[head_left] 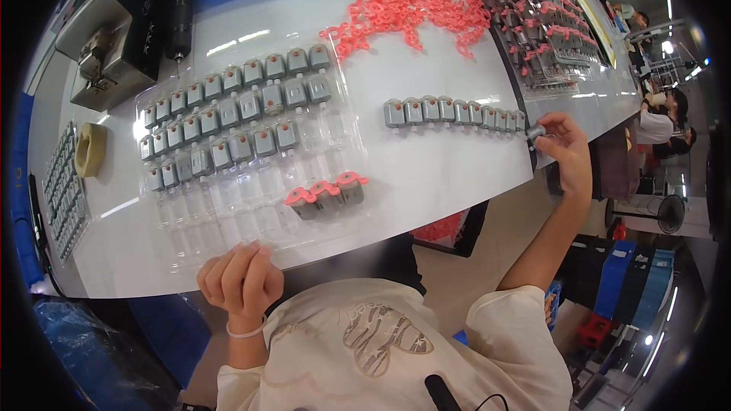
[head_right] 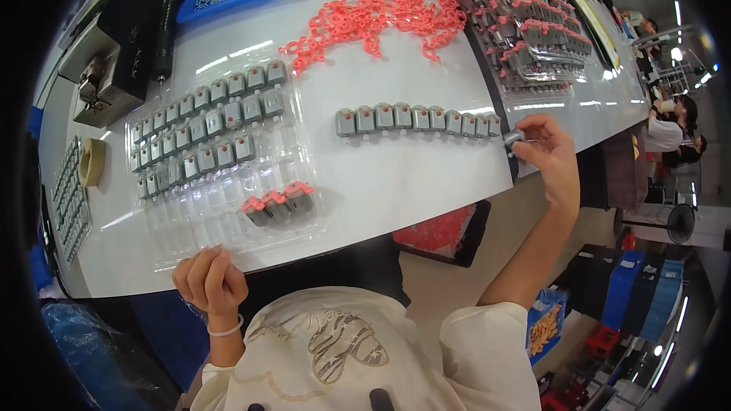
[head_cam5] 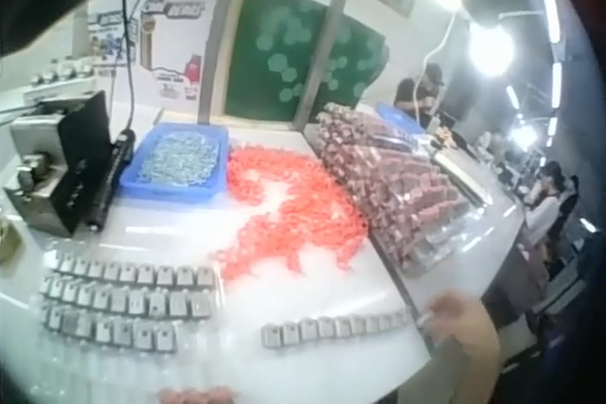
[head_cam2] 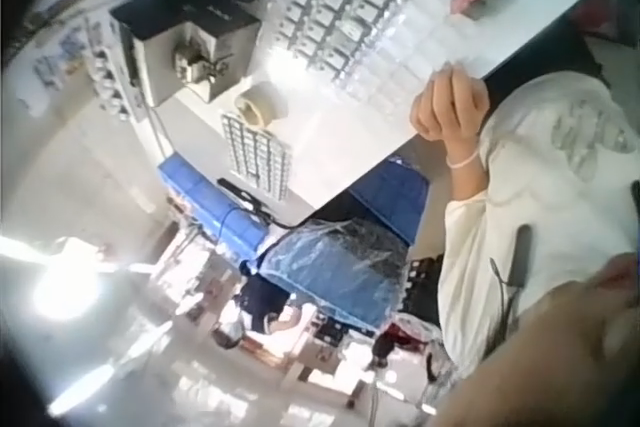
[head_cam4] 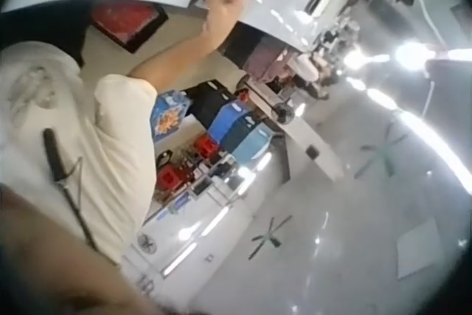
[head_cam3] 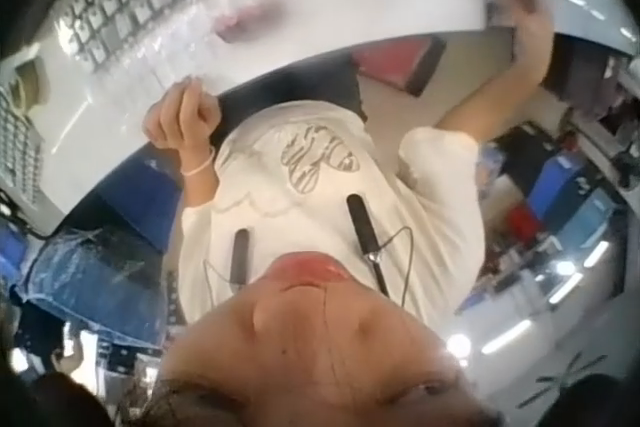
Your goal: Manually attaching pink plastic components to small electric motors on an assembly line.
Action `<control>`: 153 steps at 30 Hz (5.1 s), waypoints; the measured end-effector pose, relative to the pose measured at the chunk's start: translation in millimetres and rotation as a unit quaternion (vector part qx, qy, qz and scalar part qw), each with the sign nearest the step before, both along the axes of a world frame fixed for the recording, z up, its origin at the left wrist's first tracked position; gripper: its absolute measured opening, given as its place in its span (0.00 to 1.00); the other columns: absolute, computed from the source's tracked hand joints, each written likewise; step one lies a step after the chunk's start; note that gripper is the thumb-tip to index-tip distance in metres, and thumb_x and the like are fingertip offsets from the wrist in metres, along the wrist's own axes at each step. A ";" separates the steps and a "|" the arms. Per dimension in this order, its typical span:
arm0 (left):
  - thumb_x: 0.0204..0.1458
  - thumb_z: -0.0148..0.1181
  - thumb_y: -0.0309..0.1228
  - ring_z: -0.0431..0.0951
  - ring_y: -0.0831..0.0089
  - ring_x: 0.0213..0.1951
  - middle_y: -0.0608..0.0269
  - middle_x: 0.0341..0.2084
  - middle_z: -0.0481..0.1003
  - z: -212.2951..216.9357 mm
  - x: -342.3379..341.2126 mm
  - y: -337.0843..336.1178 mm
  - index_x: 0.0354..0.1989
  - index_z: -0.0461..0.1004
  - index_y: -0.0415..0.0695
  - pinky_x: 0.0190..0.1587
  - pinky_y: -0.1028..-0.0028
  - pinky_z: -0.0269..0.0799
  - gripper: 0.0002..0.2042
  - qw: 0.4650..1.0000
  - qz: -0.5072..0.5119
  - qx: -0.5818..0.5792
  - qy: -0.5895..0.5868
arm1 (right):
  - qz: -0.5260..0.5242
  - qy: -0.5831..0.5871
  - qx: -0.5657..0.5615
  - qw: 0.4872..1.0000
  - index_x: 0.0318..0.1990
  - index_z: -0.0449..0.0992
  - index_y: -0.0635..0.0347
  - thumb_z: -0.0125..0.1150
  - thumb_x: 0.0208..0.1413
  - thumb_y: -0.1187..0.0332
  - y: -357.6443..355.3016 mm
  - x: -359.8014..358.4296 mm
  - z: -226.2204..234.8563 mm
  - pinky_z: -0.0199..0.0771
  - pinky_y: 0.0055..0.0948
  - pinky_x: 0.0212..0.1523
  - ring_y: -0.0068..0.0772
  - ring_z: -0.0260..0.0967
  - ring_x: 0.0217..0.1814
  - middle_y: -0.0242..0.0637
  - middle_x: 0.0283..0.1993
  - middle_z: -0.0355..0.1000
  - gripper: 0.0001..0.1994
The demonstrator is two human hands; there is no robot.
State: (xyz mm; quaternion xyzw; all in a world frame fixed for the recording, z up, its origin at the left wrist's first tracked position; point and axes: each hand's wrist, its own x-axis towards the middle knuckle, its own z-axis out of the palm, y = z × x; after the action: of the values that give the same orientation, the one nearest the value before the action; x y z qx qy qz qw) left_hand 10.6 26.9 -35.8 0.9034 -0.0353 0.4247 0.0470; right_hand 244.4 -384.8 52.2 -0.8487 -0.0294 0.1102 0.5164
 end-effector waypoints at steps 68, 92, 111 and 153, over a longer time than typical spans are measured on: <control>0.55 0.52 0.29 0.71 0.53 0.51 0.49 0.52 0.70 100.3 78.8 5.7 0.52 0.70 0.38 0.52 0.64 0.67 0.16 0.938 -0.147 -0.178 0.259 | 0.133 -0.363 -0.304 0.871 0.51 0.73 0.57 0.56 0.55 0.49 90.4 -22.9 -24.5 0.54 0.37 0.59 0.42 0.60 0.54 0.41 0.52 0.66 0.23; 0.52 0.56 0.27 0.69 0.54 0.54 0.54 0.51 0.70 78.1 81.0 20.4 0.50 0.70 0.39 0.55 0.61 0.65 0.16 0.946 -0.112 -0.142 0.268 | 0.055 -0.456 -0.282 0.842 0.47 0.74 0.60 0.58 0.55 0.70 98.7 -27.6 -25.9 0.60 0.35 0.57 0.42 0.63 0.56 0.40 0.52 0.69 0.13; 0.46 0.58 0.22 0.67 0.52 0.55 0.52 0.51 0.69 80.8 51.3 43.5 0.50 0.69 0.35 0.58 0.57 0.62 0.19 0.965 -0.028 -0.063 0.252 | 0.439 -0.420 -0.016 0.794 0.52 0.70 0.61 0.62 0.46 0.71 296.2 -55.1 -12.7 0.66 0.37 0.53 0.41 0.66 0.53 0.40 0.51 0.69 0.22; 0.53 0.50 0.22 0.67 0.52 0.52 0.50 0.48 0.68 67.0 51.4 39.6 0.51 0.68 0.38 0.56 0.61 0.61 0.15 0.965 -0.006 -0.111 0.240 | 0.379 -0.383 0.125 0.834 0.34 0.73 0.61 0.59 0.42 0.73 307.5 -41.1 -16.7 0.63 0.36 0.52 0.44 0.61 0.49 0.41 0.37 0.67 0.08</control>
State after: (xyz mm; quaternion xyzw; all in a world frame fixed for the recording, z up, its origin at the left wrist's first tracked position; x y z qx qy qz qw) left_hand 62.0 66.6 31.2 0.9677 0.0193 0.1969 0.1563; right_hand 203.3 -77.3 35.5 -0.6741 -0.5571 -0.0410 0.4833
